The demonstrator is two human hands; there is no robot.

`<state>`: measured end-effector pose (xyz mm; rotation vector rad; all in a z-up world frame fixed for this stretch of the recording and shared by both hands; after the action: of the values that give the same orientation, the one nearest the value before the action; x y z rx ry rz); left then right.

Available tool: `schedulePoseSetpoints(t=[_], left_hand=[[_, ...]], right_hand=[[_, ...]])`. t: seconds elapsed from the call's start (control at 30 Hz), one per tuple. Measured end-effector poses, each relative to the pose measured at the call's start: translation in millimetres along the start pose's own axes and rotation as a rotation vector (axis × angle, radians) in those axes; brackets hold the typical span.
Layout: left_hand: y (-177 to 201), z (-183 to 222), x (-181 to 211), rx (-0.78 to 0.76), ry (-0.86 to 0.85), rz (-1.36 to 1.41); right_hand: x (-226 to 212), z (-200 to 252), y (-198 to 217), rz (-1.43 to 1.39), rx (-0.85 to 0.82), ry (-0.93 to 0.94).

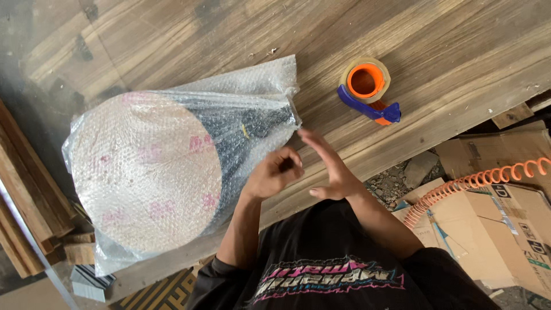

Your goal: The person wraps a circular sign in bubble wrap by folding the material over the object and securing it with packing tape from a dispenser.

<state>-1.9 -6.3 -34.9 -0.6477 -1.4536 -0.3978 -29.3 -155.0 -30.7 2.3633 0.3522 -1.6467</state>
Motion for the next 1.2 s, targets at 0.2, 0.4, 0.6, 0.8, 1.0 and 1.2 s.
schedulePoseSetpoints(t=[0.2, 0.4, 0.6, 0.8, 1.0, 1.2], left_hand=[[-7, -8, -1, -0.198, 0.005, 0.027], [10, -18, -5, -0.119, -0.01, -0.243], [31, -43, -37, -0.057, -0.023, -0.917], [38, -64, -39, -0.054, -0.315, -1.212], [43, -74, -32, 0.008, -0.597, -1.335], [48, -75, -43, 0.066, -0.933, -1.443]], right_hand=[[9, -12, -5, -0.045, -0.075, -0.133], [47, 14, 6, 0.094, -0.111, -0.358], [78, 32, 21, 0.253, 0.095, -0.42], [109, 28, 29, 0.362, 0.395, -0.449], [158, 27, 23, 0.461, 0.579, -0.417], [162, 16, 15, 0.802, 0.579, -0.363]])
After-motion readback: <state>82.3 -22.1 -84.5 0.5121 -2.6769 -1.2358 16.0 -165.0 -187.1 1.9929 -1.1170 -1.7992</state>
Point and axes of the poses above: each hand's wrist, its own z-axis away from the middle knuckle, its own y-axis out of the back of the hand, x = y × z, the point moved 6 cm from there along -z, towards the middle knuckle, and after that the axes turned 2 degrees about -y, right-handed, at the moved point
